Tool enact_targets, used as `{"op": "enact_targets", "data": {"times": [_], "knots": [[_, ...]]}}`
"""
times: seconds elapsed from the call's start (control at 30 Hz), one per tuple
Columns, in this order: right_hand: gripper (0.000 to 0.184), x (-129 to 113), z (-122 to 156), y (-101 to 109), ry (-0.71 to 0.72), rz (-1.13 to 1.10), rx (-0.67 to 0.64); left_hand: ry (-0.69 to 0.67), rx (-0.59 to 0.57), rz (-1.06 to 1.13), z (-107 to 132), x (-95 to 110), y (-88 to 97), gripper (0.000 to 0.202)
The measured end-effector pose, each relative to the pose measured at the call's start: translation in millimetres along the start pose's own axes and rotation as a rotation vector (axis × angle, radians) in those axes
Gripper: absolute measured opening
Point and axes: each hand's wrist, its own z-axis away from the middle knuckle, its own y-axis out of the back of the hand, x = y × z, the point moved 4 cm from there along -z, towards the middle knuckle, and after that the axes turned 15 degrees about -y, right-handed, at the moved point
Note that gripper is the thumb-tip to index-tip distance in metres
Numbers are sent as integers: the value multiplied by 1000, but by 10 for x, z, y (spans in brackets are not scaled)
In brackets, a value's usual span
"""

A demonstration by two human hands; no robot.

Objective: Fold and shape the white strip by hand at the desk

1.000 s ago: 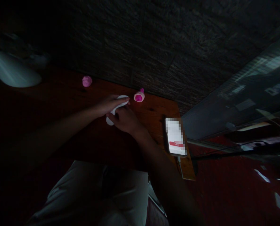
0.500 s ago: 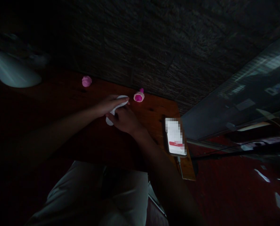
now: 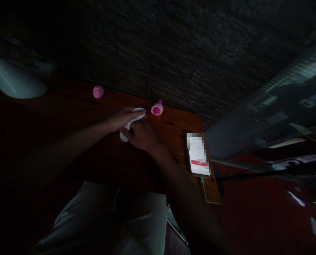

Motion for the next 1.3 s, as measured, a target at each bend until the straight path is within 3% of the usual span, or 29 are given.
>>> {"op": "enact_targets", "data": {"times": [1.3], "knots": [[30, 6, 5, -6, -11, -10, 7, -8, 5, 11, 9, 5, -2, 31]]}}
